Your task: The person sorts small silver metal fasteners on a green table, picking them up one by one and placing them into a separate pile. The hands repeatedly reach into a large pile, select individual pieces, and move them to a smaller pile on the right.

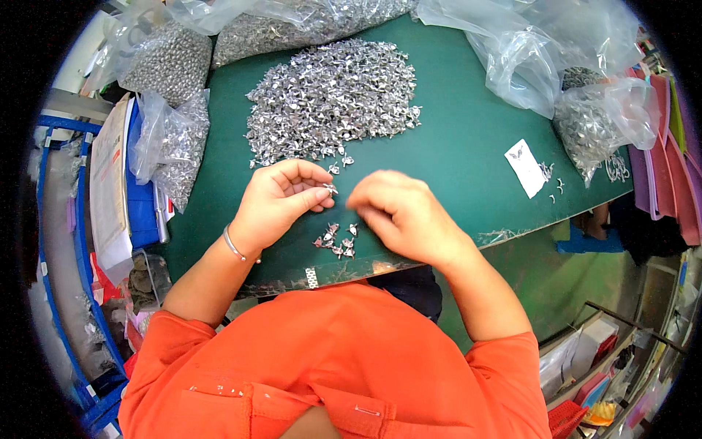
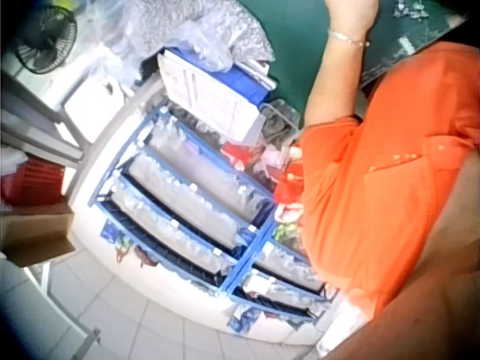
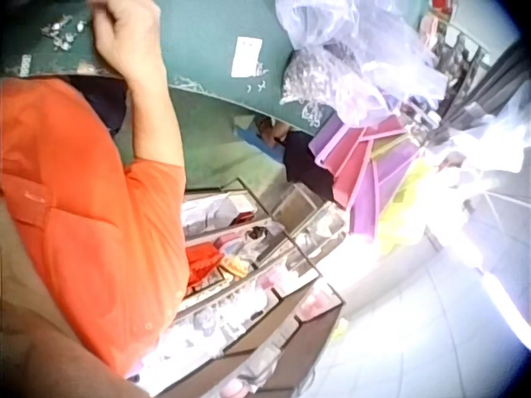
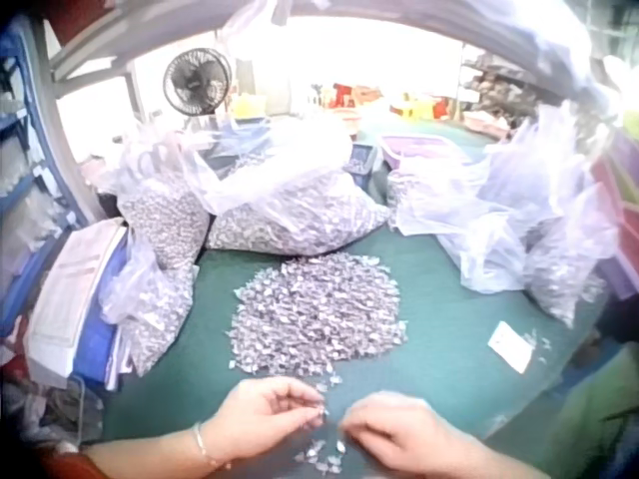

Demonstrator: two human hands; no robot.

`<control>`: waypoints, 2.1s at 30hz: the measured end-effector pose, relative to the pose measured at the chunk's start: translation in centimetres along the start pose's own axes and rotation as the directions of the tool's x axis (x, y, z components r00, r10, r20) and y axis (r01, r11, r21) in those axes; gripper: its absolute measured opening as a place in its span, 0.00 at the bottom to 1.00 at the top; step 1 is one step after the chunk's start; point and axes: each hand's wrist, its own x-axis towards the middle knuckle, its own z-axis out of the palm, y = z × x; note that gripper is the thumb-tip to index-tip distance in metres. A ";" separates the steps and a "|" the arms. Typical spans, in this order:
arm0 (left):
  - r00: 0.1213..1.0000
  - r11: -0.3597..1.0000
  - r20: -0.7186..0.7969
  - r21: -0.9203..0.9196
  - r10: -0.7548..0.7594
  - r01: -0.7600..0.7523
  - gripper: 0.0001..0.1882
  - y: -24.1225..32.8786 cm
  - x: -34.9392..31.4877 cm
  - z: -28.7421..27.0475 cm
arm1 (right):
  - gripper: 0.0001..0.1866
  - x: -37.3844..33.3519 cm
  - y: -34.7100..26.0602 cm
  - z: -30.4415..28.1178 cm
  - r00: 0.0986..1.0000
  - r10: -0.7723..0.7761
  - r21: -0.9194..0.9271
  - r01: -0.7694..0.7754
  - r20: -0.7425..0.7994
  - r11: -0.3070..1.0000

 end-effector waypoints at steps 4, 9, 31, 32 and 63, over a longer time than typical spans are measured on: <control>0.997 0.977 -0.005 -0.196 -0.081 0.079 0.10 0.6 -0.5 -0.4 | 0.12 2.8 1.4 1.4 0.985 -0.144 -0.176 0.126 -0.097 0.976; 1.000 0.999 0.011 -0.030 0.015 -0.015 0.09 -0.4 -2.2 -0.9 | 0.14 2.5 1.5 1.0 0.982 -0.037 -0.118 0.016 -0.184 0.993; 0.779 0.412 0.240 0.738 0.579 -0.534 0.09 -0.8 -0.6 -0.1 | 0.07 0.2 0.6 1.2 0.992 -0.088 -0.123 0.076 -0.092 0.989; 0.772 0.395 0.269 0.735 0.576 -0.551 0.09 -0.7 -1.1 -0.2 | 0.07 0.4 0.8 1.2 0.987 -0.160 -0.121 0.161 0.022 0.979; 0.796 0.498 0.047 0.758 0.604 -0.423 0.09 -1.4 -0.6 -2.5 | 0.10 2.4 0.8 1.7 0.971 -0.194 -0.390 0.125 -0.143 0.912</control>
